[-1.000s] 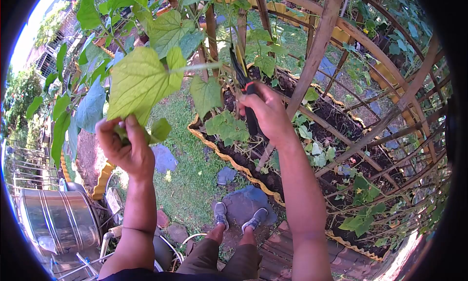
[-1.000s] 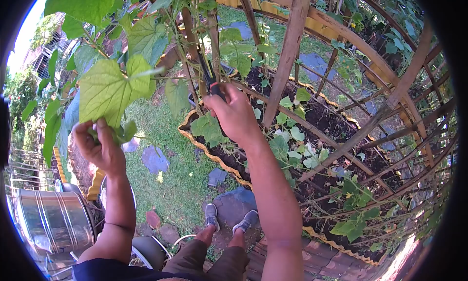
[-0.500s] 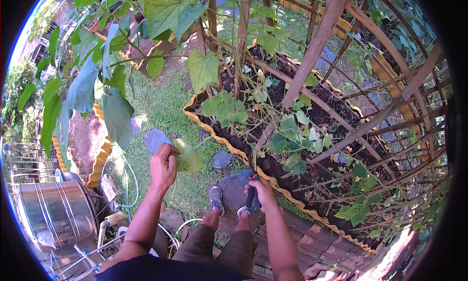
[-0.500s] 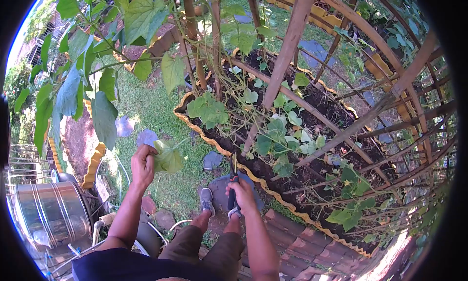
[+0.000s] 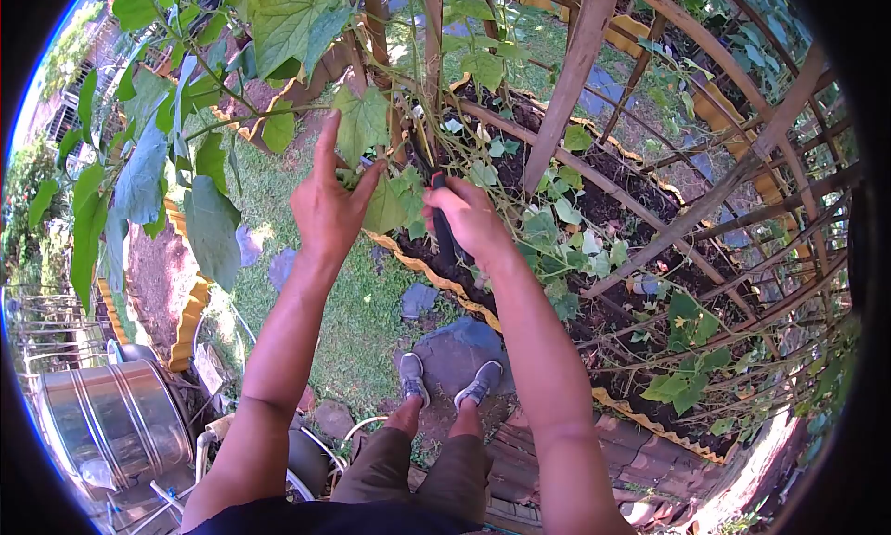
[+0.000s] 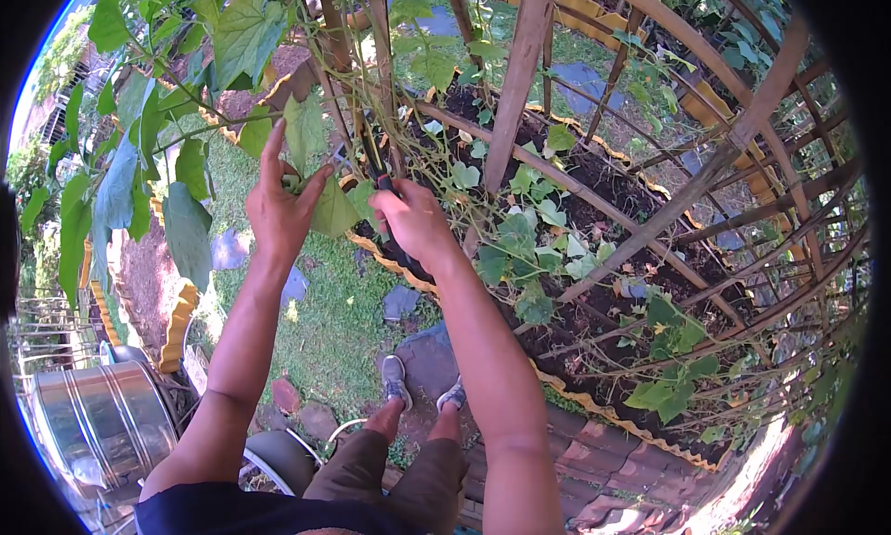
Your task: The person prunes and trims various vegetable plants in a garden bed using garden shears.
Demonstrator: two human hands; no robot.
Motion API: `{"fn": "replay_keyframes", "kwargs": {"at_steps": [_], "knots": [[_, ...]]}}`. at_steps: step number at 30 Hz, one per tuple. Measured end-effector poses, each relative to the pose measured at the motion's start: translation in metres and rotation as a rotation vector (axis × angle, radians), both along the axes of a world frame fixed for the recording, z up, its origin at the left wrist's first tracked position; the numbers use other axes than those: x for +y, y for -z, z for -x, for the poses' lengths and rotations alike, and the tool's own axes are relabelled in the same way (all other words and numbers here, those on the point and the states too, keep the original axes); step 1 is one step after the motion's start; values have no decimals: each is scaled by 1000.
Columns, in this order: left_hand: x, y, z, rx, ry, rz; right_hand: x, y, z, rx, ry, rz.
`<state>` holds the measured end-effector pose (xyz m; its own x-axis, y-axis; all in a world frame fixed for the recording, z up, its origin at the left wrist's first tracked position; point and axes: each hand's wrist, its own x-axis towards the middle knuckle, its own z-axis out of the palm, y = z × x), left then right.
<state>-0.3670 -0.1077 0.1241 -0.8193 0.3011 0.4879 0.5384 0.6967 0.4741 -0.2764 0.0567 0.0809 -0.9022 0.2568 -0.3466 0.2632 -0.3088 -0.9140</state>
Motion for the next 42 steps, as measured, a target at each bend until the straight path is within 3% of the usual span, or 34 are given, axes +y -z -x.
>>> {"fn": "replay_keyframes", "kwargs": {"at_steps": [4, 15, 17, 21, 23, 28, 33, 34, 37, 42], "knots": [[-1, 9, 23, 238, 102, -124, 3, -2, 25, 15, 2, 47], [-31, 13, 12, 61, 2, -121, -1, -19, 23, 0, 57, -89], [-43, 12, 3, 23, 5, -135, -4, 5, 13, 57, 68, -9], [-79, 33, -25, -73, -27, -86, -14, 55, -49, 21, 60, 70], [-103, 53, -46, -202, -54, 48, -31, 83, -91, -145, 75, 295], [-156, 126, -105, -474, -59, 178, -97, 152, -206, -510, 49, 446], [-165, 168, -140, -830, -171, 111, -163, 155, -268, -615, 82, 530], [-162, 175, -145, -802, -192, 95, -174, 161, -278, -600, 79, 561], [-144, 176, -158, -780, -139, 40, -184, 173, -299, -619, -11, 546], [-110, 143, -174, -746, 143, 108, -180, 198, -338, -605, -27, 525]]}}
